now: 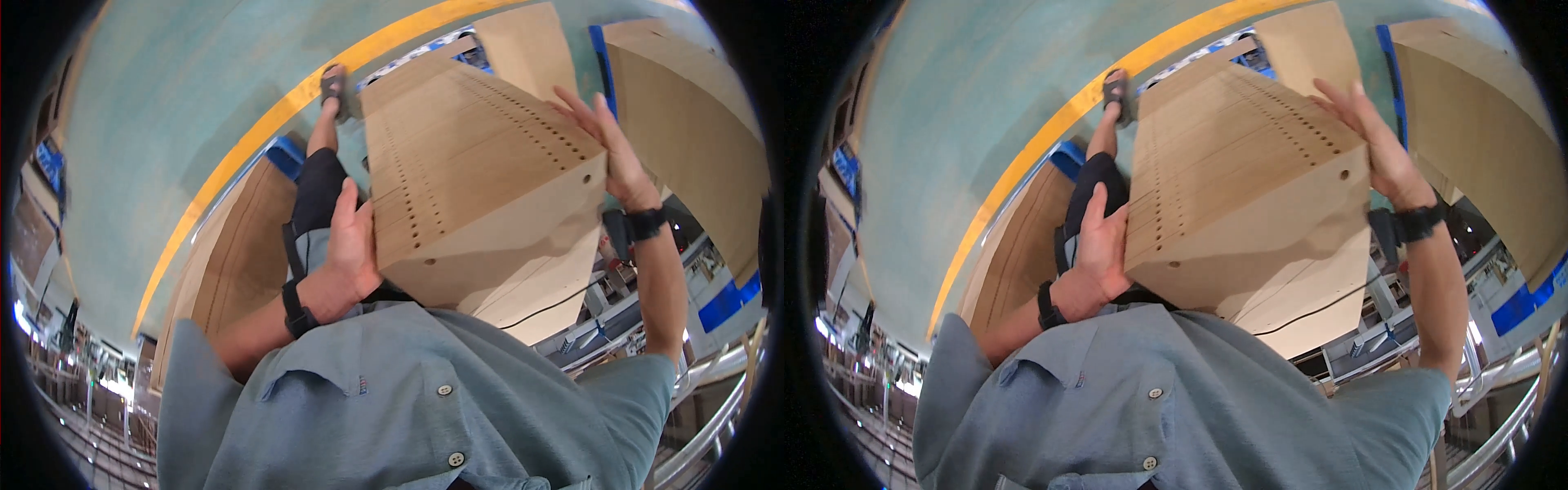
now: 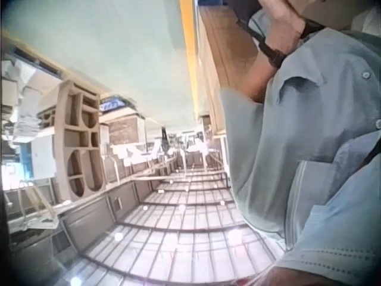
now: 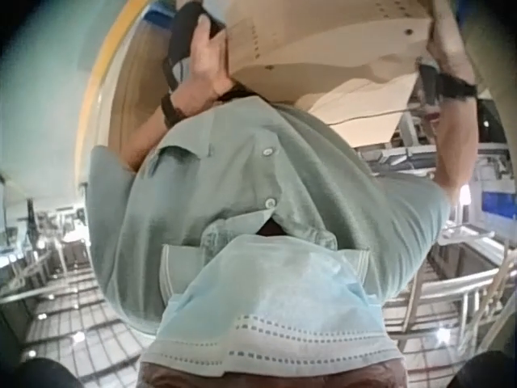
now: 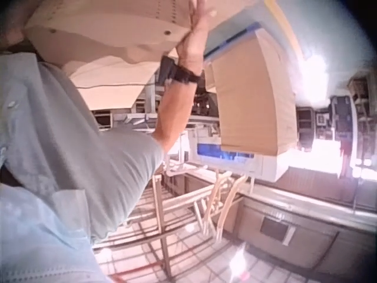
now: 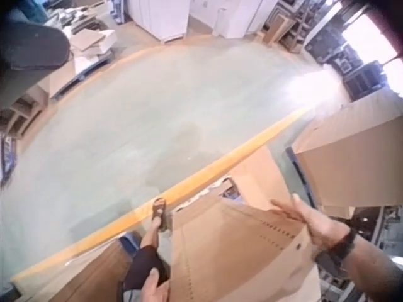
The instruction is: Pick up wooden panels from a conveyor or workbench, inspect them, clean them using an air nozzle, and stack them onto pallets.
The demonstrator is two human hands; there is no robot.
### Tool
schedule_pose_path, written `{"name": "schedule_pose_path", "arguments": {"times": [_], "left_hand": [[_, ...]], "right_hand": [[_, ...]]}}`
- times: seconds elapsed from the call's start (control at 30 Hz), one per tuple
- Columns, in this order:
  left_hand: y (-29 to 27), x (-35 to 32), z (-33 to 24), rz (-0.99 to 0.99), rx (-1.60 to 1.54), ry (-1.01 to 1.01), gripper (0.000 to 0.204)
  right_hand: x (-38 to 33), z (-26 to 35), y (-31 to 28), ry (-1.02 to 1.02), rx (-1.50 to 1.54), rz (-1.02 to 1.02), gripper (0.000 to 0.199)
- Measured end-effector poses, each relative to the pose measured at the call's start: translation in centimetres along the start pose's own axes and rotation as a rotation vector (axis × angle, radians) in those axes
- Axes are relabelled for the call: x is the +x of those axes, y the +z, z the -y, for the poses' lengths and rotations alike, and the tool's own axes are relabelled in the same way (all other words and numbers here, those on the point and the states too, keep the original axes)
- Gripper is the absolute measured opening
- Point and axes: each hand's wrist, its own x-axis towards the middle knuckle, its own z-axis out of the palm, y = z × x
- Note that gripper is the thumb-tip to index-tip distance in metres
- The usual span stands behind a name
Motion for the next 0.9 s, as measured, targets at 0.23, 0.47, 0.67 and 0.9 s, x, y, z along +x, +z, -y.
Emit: {"name": "schedule_pose_path", "arguments": {"times": [0.23, 0.47, 0.67, 0.9], "left_hand": [[0.8, 0.5, 0.5, -0.028, 0.053, 0.064, 0.087], [1.1, 0.3, 0.7, -0.058, 0.072, 0.07, 0.089], [0.4, -0.2, 0.1, 0.048, 0.044, 0.021, 0.079], [-1.5, 2.2, 0.1, -0.087, 0.092, 0.119, 0.086]], "right_hand": [[0.4, 0.2, -0.1, 0.025, -0.098, 0.077, 0.094], [-0.1, 0.5, 0.0, 0.041, -0.102, 0.083, 0.093], [-0.2, 0.6, -0.1, 0.014, -0.107, 0.117, 0.092], [2.2, -0.1, -0.4, 0.037, -0.06, 0.106, 0.091]]}}
